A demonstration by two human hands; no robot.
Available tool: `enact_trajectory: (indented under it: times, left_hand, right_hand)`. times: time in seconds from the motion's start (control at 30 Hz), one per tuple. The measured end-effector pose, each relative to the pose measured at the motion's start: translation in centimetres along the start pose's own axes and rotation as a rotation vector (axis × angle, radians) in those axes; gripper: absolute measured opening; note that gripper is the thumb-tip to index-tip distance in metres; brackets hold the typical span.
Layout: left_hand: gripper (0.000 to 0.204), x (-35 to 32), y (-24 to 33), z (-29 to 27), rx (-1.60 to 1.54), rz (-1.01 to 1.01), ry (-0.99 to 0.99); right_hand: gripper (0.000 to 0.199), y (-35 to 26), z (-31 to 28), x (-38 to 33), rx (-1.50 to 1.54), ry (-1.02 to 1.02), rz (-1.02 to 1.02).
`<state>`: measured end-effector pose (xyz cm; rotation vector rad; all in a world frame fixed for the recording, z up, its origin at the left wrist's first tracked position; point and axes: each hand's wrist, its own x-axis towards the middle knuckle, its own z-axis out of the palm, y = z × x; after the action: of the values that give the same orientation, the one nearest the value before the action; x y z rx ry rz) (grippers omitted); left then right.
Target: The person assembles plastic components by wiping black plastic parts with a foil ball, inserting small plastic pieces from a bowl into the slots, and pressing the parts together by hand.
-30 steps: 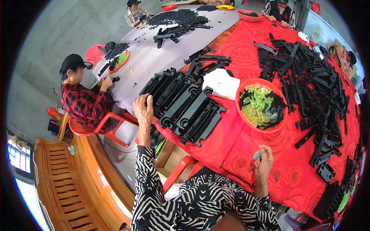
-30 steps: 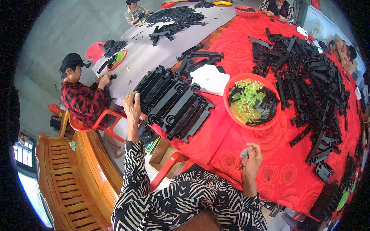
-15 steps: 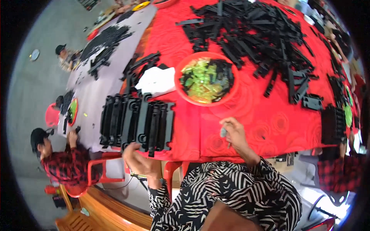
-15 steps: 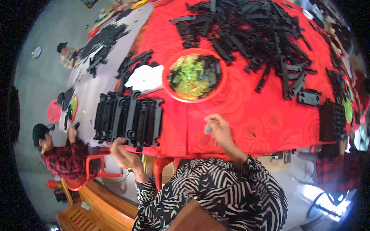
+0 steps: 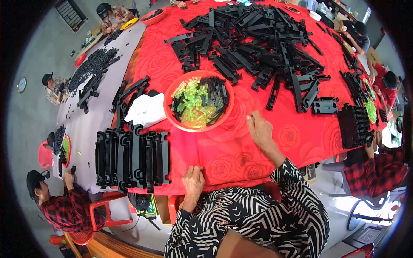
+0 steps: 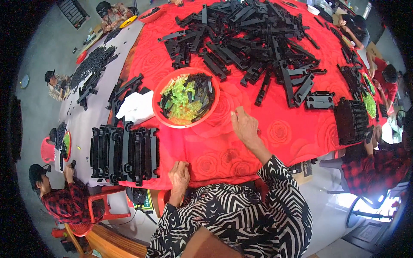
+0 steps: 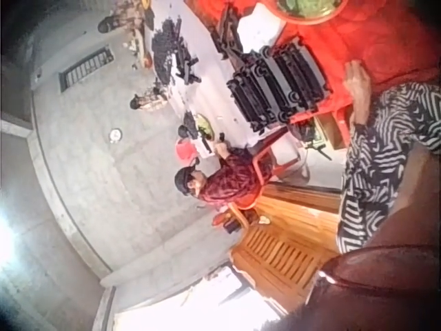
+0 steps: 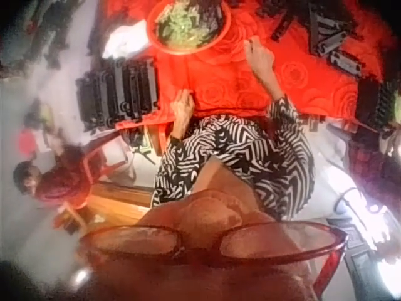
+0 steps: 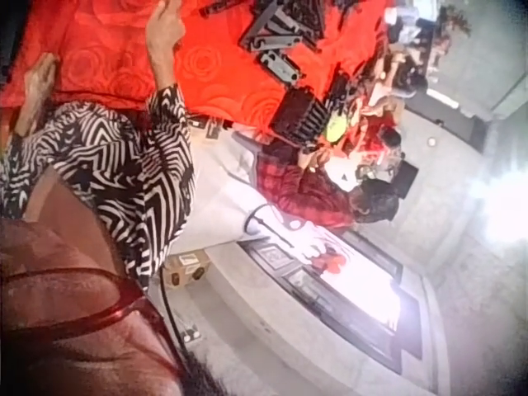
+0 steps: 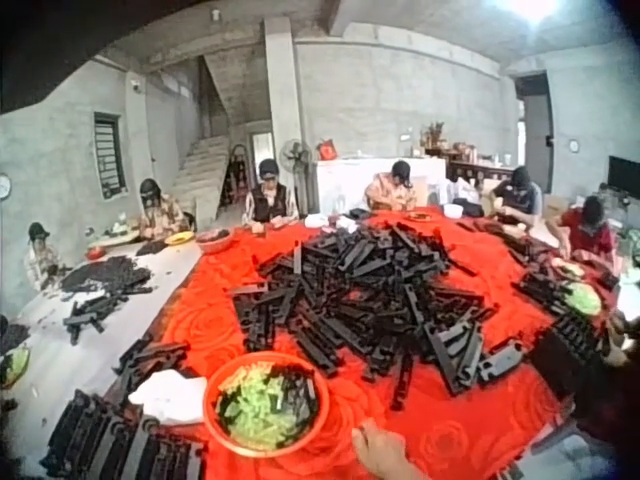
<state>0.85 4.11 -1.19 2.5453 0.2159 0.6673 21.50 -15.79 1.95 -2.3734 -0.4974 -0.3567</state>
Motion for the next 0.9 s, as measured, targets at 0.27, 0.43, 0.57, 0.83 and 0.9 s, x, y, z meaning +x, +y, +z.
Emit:
enact_trajectory:
  times: [0.27, 0.43, 0.57, 0.83, 0.9]
  left_hand:
    - [0.010, 0.3, -0.1, 0.3, 0.056, -0.034, -0.036]
    - [0.010, 0.3, -0.1, 0.2, 0.051, -0.020, -0.004]
    - [0.011, 0.2, 0.1, 0.1, 0.032, -0.033, -0.006]
    - [0.013, 0.0, -0.2, 0.4, 0.027, 0.002, -0.004]
    - [0.011, 0.2, -0.1, 0.5, 0.040, 0.013, -0.013]
  right_hand:
    - [0.022, 3.2, 3.6, 4.2, -0.439, 0.128, -0.175]
    - [0.027, 2.9, 6.2, 10.6, -0.289, 0.178, -0.190]
    - [0.032, 3.2, 8.8, 13.4, -0.314, 0.107, -0.153]
    - [0.021, 5.7, 10.1, 16.0, -0.090, 0.233, -0.096]
    - [0.015, 6.8, 8.5, 15.8, 0.445, 0.133, 0.307]
